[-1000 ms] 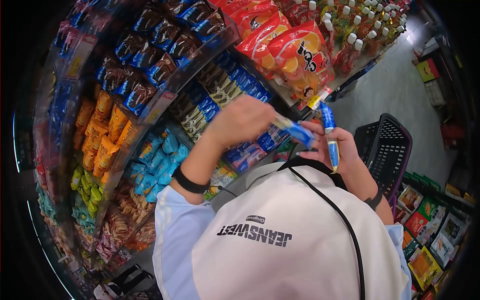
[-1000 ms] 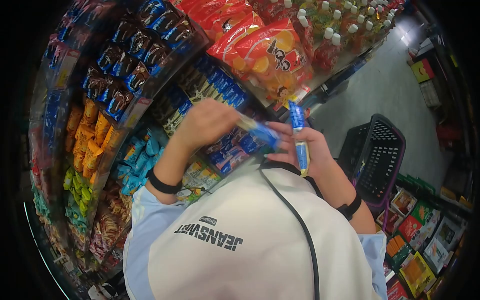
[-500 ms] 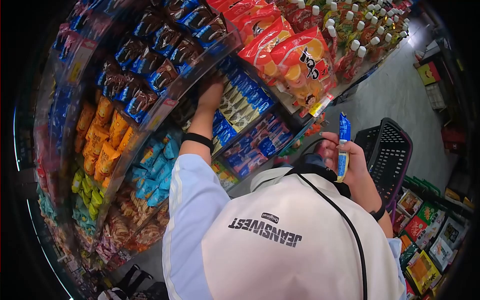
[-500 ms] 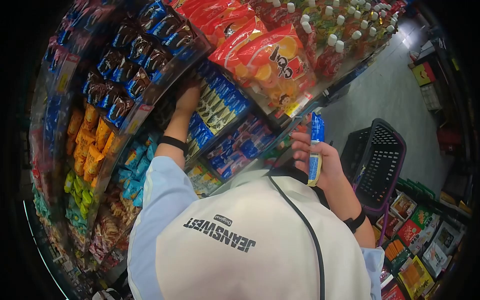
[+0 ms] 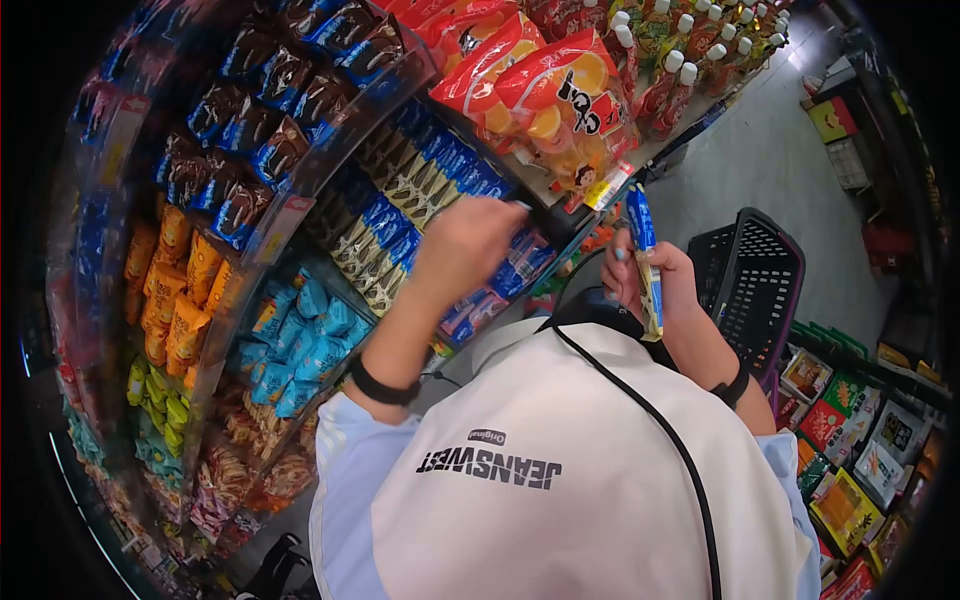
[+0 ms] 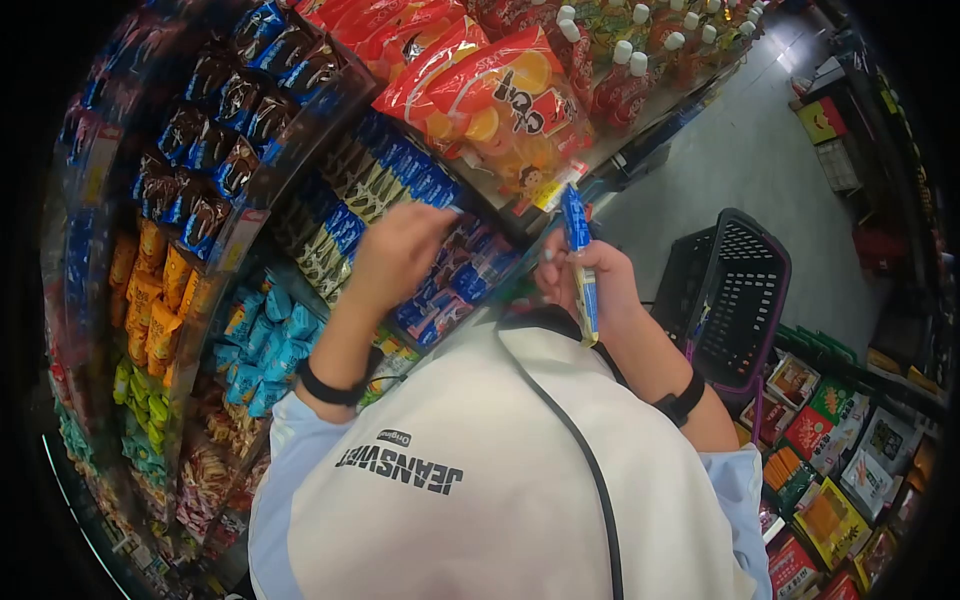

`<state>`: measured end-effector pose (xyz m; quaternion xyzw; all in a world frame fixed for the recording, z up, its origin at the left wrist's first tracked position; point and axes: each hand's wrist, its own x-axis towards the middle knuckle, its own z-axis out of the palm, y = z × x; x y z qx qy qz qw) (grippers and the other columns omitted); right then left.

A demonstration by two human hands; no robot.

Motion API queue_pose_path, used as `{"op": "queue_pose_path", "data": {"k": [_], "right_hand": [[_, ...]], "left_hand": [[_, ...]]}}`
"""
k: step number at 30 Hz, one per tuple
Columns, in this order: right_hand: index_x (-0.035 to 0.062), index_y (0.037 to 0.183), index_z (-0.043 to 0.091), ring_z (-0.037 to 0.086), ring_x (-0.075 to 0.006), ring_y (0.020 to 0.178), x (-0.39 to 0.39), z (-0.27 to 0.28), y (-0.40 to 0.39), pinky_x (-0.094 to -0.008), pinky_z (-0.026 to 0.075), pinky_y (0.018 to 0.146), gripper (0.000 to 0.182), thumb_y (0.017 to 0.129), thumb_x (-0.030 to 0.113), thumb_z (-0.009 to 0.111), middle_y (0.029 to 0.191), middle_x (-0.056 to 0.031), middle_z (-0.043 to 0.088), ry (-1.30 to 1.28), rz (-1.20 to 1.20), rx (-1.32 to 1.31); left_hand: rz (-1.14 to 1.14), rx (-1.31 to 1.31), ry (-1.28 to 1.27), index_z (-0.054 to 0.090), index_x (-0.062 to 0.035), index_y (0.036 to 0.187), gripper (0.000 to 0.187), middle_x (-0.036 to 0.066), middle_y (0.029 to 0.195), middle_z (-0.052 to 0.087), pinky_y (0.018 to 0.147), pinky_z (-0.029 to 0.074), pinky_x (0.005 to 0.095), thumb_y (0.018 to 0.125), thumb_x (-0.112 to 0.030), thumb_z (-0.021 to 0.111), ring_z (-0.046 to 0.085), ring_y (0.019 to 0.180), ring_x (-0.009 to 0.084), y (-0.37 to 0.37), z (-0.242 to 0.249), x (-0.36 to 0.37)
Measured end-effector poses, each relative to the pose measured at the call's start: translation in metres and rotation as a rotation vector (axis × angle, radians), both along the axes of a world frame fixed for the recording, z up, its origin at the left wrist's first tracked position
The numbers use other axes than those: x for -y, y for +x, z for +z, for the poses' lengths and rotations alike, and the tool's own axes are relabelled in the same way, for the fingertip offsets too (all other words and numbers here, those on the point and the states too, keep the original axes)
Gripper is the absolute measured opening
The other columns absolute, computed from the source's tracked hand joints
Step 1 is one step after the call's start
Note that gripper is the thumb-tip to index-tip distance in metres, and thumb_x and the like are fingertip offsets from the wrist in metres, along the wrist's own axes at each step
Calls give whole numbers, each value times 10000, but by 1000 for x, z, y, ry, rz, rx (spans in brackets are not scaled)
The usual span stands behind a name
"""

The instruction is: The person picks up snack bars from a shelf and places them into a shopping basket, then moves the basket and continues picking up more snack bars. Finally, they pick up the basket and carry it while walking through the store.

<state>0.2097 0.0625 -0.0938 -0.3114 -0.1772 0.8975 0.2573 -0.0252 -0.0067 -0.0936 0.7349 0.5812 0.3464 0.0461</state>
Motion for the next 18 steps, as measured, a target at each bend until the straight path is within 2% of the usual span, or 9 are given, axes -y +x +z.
{"op": "queue_pose_path", "data": {"k": [3,4,7,8,9,12,14,16,18], "right_hand": [[28,917,483,446,-170,515,-11,0,2,-277,410,488,299,720,252,459,610,-71,432,-195,425,-409],[22,945,491,520,-206,630,-8,-1,-1,-323,450,602,322,719,248,448,686,-92,496,-275,466,-517],[22,983,490,563,-223,735,9,14,-21,-345,456,719,352,720,251,449,813,-116,554,-138,248,-167],[32,1001,492,550,-232,927,5,-5,-20,-375,409,852,361,716,250,459,1012,-136,554,-3,290,-296],[36,1011,488,532,-233,964,6,-2,-23,-373,397,871,365,715,249,467,1059,-138,536,74,241,-275],[56,1080,456,453,-240,1108,12,5,-34,-361,370,915,413,713,238,508,1258,-140,424,281,119,-192],[61,1108,441,439,-241,1128,19,14,-40,-350,352,933,435,720,243,515,1285,-136,400,325,182,-141],[50,1201,409,419,-245,1162,20,16,-46,-368,319,979,536,716,252,518,1296,-108,374,338,269,-202],[51,1187,423,420,-235,1156,24,18,-52,-336,348,937,490,747,238,531,1315,-124,356,324,212,-177]], "left_hand": [[-187,83,103,625,-66,964,303,91,892,598,669,472,350,672,17,614,573,781,264,37,23,6],[-213,95,157,623,-64,965,306,91,896,598,660,470,347,670,16,615,572,777,262,43,24,5],[-253,117,247,606,-46,935,292,88,884,603,615,457,336,647,-40,655,568,729,251,47,29,10],[-220,201,204,600,-43,929,294,83,874,605,609,454,334,643,-57,668,566,717,248,52,29,15],[-187,284,161,594,-39,922,299,78,864,607,604,452,331,638,-75,680,564,704,245,58,28,21],[-35,610,-304,572,-15,923,304,69,760,595,548,431,262,673,-118,711,560,607,154,67,39,29],[48,795,-514,576,-4,925,302,58,726,587,501,406,224,695,-136,721,532,561,73,66,47,31],[71,850,-477,584,-8,919,302,45,726,585,491,397,218,689,-142,728,514,552,61,63,35,31],[114,832,-469,590,-8,912,301,37,721,581,492,392,211,686,-145,734,499,547,53,55,33,32]]}}
